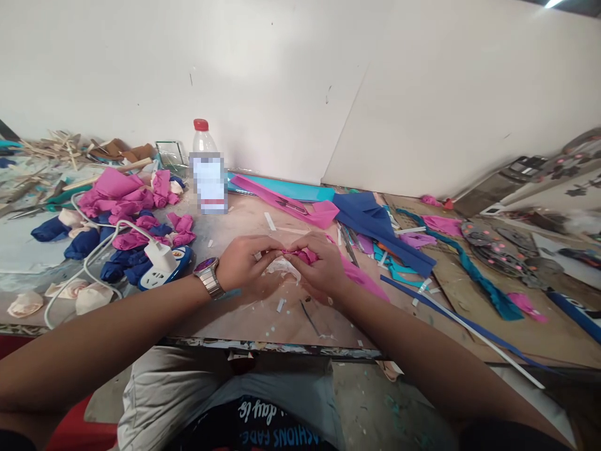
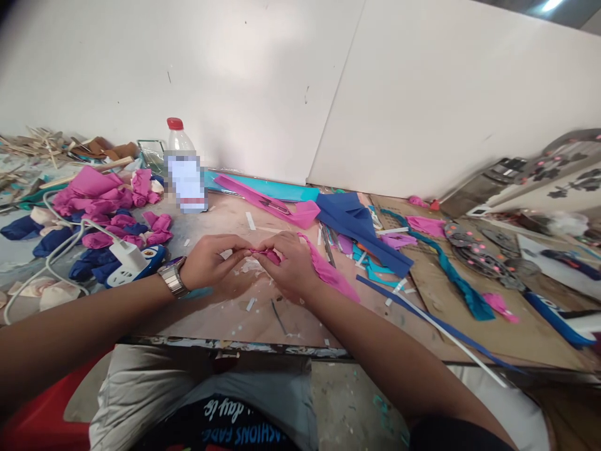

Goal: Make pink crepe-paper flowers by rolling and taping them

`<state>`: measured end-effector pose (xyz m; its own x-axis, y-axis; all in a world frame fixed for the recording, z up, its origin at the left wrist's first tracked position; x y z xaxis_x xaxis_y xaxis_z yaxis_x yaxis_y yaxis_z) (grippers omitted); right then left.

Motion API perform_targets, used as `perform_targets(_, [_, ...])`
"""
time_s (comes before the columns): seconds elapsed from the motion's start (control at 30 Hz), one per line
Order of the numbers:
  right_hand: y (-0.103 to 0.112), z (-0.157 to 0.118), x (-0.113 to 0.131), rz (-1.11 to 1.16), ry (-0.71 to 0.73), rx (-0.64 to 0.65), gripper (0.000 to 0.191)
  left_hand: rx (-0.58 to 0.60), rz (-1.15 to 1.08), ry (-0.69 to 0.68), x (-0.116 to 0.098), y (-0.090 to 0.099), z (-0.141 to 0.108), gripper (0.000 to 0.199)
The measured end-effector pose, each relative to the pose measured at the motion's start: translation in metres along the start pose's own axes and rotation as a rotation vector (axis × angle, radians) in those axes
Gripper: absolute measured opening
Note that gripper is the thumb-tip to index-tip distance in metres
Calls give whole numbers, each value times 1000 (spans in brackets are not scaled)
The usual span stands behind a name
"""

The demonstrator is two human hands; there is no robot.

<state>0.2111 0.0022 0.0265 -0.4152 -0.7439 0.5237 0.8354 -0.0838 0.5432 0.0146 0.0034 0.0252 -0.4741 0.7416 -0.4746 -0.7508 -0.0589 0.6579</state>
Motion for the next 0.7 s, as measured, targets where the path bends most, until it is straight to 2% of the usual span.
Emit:
perform_targets(0.23, [0, 1, 0, 66, 22, -29, 18, 18, -62, 56, 1, -5, -2, 20])
perform_targets(0.5, [0, -1, -3, 14, -22, -37, 19, 35, -60, 122, 1, -7, -4, 24])
perform_targets(0.7, [-1, 0, -2, 64, 39, 11, 7, 57, -112, 133, 6, -10, -3, 28])
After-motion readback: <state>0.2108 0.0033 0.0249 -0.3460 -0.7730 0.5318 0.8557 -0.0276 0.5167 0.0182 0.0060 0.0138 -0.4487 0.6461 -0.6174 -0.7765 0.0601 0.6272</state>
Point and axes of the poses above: each hand's wrist, its own z-axis towards the middle knuckle, its own y-axis out of the back of the hand, x = y × z, the point moved 3 cm from there along z, towards the middle knuckle, and after that the axes turned 7 degrees about z, right-handed, at the moved point
